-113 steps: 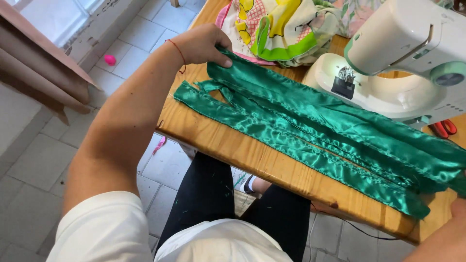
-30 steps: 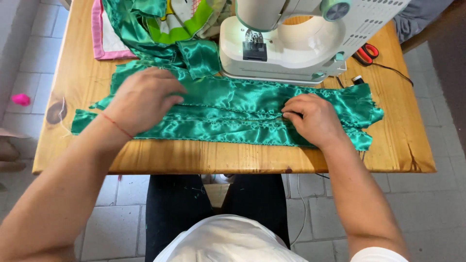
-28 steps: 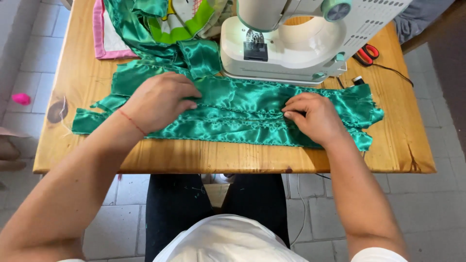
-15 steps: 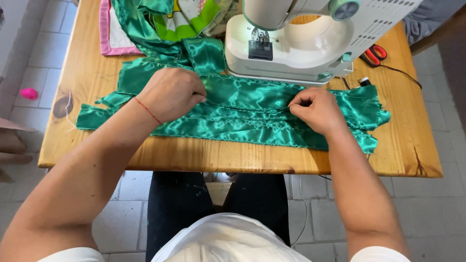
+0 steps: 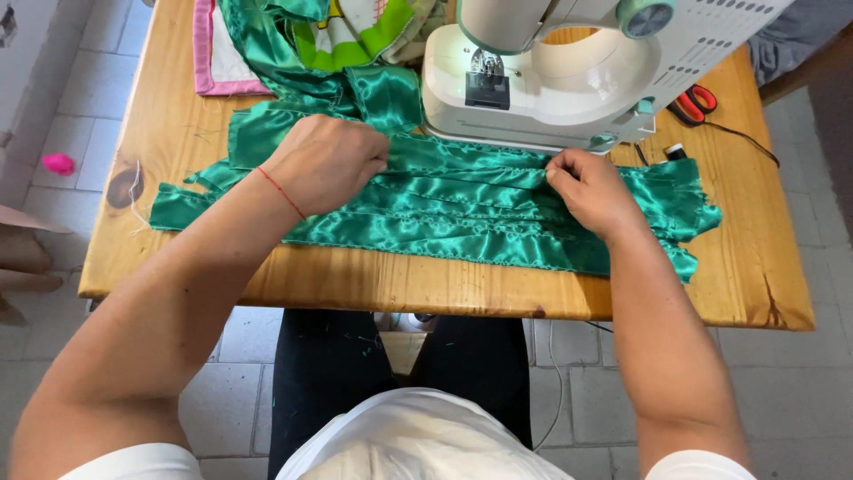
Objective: The person uses scissors to cut a long strip of green satin fabric on a wooden table. After cutting, they fold the fabric strip and arrange it on the table near a sewing machine.
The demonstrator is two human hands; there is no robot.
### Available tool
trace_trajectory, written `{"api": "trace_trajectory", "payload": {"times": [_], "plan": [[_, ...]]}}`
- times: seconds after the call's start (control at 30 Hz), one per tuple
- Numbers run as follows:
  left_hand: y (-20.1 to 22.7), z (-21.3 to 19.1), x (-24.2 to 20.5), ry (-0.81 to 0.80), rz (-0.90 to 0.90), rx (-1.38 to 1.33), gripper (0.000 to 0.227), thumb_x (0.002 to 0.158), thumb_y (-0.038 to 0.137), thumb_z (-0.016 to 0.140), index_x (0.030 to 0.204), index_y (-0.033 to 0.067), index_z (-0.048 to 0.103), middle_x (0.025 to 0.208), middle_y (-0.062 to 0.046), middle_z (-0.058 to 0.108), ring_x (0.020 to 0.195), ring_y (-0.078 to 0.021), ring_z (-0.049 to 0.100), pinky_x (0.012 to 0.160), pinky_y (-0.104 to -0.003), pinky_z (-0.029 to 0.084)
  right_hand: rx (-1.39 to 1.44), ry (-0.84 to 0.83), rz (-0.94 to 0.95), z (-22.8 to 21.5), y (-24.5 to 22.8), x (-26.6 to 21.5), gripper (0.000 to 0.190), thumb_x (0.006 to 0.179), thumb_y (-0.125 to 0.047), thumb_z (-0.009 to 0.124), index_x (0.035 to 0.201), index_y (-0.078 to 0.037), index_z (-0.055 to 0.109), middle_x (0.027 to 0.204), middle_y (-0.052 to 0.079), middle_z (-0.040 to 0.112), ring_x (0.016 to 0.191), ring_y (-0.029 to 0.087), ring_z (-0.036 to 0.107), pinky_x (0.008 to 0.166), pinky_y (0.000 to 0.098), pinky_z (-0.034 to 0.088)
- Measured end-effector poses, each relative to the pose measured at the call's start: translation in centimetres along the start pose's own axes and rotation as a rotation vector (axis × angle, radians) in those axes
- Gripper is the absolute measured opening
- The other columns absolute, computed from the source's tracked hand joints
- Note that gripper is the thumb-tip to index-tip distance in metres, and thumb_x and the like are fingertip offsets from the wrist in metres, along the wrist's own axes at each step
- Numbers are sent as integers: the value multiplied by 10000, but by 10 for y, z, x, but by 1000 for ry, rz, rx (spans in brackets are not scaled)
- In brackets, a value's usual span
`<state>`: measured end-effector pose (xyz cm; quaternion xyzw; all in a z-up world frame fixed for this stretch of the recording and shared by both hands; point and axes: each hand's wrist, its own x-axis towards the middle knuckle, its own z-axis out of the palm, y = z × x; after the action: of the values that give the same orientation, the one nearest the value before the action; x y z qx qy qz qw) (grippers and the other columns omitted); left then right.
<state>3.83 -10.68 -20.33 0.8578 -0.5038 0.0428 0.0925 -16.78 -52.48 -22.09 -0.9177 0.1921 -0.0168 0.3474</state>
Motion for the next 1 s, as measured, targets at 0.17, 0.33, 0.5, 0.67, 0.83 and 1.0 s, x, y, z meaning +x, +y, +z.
{"api": "trace_trajectory", "payload": {"times": [0.17, 0.33, 0.5, 0.67, 0.83, 1.0], "plan": [[25, 8, 9, 24, -12, 143, 297, 1020, 509, 881, 1112, 255, 756, 895, 9, 784, 804, -350, 833, 686, -524, 652, -104, 95, -94, 6, -4, -5, 94, 1189, -226, 800, 1242, -179, 860, 908, 82, 838, 916, 342, 793, 851, 491, 595], [11, 25, 4, 188, 59, 314, 162, 980, 232, 851, 975, 289, 698, 792, 32, 720, 712, -308, 791, 629, -458, 622, -278, 35, -436, -20, -23, -43, 282, 1042, -121, 918, 1311, -101, 841, 992, 205, 851, 1009, 469, 803, 923, 607, 634], [-21, -6, -10, -57, -57, 130, 339, 812, -102, 694, 1025, 161, 718, 960, -54, 775, 936, -442, 787, 594, -609, 605, -683, 61, -287, -62, 29, -47, 340, 1000, -73, 753, 1314, -117, 878, 1389, 125, 866, 1358, 425, 742, 1072, 620, 630], [-73, -62, -51, 91, -234, -42, 239, 980, 61, 679, 1122, 137, 856, 1067, -145, 834, 1019, -468, 794, 793, -607, 590, -614, 280, -140, -94, 73, -66, 281, 1098, -140, 729, 1344, -164, 862, 1153, 135, 832, 1034, 425, 755, 926, 580, 599], [-154, -104, -95, 381, -332, -426, 276, 998, 60, 876, 1216, 210, 956, 975, 37, 834, 880, -105, 686, 858, -320, 539, -84, 571, -447, -104, 65, -94, 208, 1337, 176, 709, 1476, 90, 839, 1420, 236, 812, 1358, 351, 765, 1218, 444, 596], [-250, -125, -124, 616, -981, -903, 655, 958, 502, 1051, 1410, 285, 629, 1329, 128, 754, 1269, -81, 788, 1196, -343, 683, 507, 274, -201, -55, 15, -87, 219, 1085, -68, 885, 1261, -157, 788, 1179, -22, 792, 1042, 64, 721, 934, 192, 578]]}}
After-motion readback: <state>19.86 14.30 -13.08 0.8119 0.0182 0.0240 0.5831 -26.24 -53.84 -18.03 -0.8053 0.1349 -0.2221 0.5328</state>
